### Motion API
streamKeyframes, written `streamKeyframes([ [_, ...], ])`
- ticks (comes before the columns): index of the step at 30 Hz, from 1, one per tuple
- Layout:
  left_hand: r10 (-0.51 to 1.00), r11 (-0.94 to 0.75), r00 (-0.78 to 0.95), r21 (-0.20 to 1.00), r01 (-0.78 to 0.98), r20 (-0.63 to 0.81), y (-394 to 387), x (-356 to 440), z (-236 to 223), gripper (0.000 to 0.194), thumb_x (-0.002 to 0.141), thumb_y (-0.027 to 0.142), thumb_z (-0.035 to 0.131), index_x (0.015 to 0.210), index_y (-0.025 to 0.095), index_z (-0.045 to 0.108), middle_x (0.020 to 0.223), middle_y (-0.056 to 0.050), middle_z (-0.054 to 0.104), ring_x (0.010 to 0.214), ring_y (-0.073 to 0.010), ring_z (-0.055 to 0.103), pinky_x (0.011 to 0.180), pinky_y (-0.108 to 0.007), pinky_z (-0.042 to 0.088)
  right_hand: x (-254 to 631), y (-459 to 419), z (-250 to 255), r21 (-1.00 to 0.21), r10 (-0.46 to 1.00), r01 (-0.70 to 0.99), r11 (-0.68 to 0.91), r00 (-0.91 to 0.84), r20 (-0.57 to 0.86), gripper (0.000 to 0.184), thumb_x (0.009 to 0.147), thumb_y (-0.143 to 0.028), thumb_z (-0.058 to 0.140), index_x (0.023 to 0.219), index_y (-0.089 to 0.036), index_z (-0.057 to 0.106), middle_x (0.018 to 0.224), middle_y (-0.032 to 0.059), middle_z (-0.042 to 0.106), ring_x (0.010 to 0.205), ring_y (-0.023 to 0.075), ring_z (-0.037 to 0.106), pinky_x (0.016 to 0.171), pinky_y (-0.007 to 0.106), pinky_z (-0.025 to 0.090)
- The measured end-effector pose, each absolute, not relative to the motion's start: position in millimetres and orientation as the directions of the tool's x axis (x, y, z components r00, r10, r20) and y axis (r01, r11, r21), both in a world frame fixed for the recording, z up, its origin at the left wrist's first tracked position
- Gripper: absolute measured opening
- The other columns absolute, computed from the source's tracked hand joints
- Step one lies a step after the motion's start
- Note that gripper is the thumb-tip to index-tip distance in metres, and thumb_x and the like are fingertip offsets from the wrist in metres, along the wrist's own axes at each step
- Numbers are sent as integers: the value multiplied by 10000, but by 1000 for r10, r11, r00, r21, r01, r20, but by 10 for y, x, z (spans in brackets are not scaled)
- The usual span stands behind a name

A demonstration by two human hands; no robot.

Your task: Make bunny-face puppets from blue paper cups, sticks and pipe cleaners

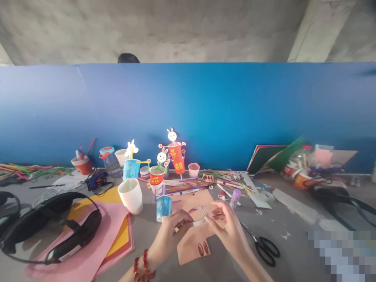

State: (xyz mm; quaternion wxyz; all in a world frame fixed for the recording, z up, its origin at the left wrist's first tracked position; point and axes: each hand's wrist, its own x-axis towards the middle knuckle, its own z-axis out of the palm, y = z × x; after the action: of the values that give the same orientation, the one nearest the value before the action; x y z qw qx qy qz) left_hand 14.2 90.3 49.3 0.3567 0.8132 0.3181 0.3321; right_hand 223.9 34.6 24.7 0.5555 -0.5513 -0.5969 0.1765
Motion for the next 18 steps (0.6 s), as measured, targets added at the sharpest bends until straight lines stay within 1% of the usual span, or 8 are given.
streamKeyframes([
  [3, 750, -545, 580, 795, 267, 319, 892, 149, 464, 143, 915, 174, 529, 835, 192, 646, 824, -32, 646, 765, -162, 606, 655, -255, 414, 2211, 337, 211, -874, 888, 353, 333, 194, 417, 247, 890, -380, 651, 1058, -211, 587, 958, 79, 658, 850, 224, 699, 739, 316, 615],
  [5, 749, -537, 584, 803, 259, 312, 890, 158, 440, 127, 916, 201, 551, 847, 195, 657, 831, -34, 650, 771, -163, 608, 658, -254, 421, 2172, 322, 205, -888, 891, 284, 361, 174, 418, 202, 905, -371, 636, 1020, -209, 601, 1004, 88, 649, 879, 221, 708, 777, 320, 619],
  [7, 750, -528, 586, 812, 249, 308, 893, 173, 408, 130, 918, 243, 573, 869, 198, 683, 854, -46, 657, 781, -168, 614, 655, -253, 432, 2126, 310, 203, -890, 883, 252, 380, 187, 431, 185, 901, -364, 646, 998, -210, 607, 1051, 94, 635, 908, 225, 711, 818, 332, 619],
  [10, 748, -535, 581, 810, 241, 321, 890, 199, 355, 176, 921, 283, 577, 879, 188, 719, 871, -73, 667, 773, -175, 615, 638, -255, 446, 2058, 310, 199, -883, 863, 250, 397, 225, 452, 186, 893, -376, 660, 964, -209, 618, 1051, 97, 631, 910, 228, 713, 832, 342, 622],
  [12, 746, -543, 575, 806, 235, 335, 871, 212, 330, 195, 917, 287, 572, 867, 178, 726, 863, -87, 681, 755, -178, 613, 630, -258, 457, 2024, 324, 196, -874, 847, 264, 409, 248, 471, 200, 896, -397, 654, 937, -203, 627, 1035, 101, 626, 896, 224, 711, 808, 331, 628],
  [18, 797, -526, 513, 783, 332, 318, 802, 209, 303, 177, 904, 204, 559, 913, 212, 735, 811, -56, 717, 798, -195, 618, 706, -280, 467, 2002, 392, 188, -860, 837, 257, 440, 229, 497, 246, 910, -414, 639, 808, -196, 587, 861, 48, 581, 769, 177, 667, 714, 277, 619],
])
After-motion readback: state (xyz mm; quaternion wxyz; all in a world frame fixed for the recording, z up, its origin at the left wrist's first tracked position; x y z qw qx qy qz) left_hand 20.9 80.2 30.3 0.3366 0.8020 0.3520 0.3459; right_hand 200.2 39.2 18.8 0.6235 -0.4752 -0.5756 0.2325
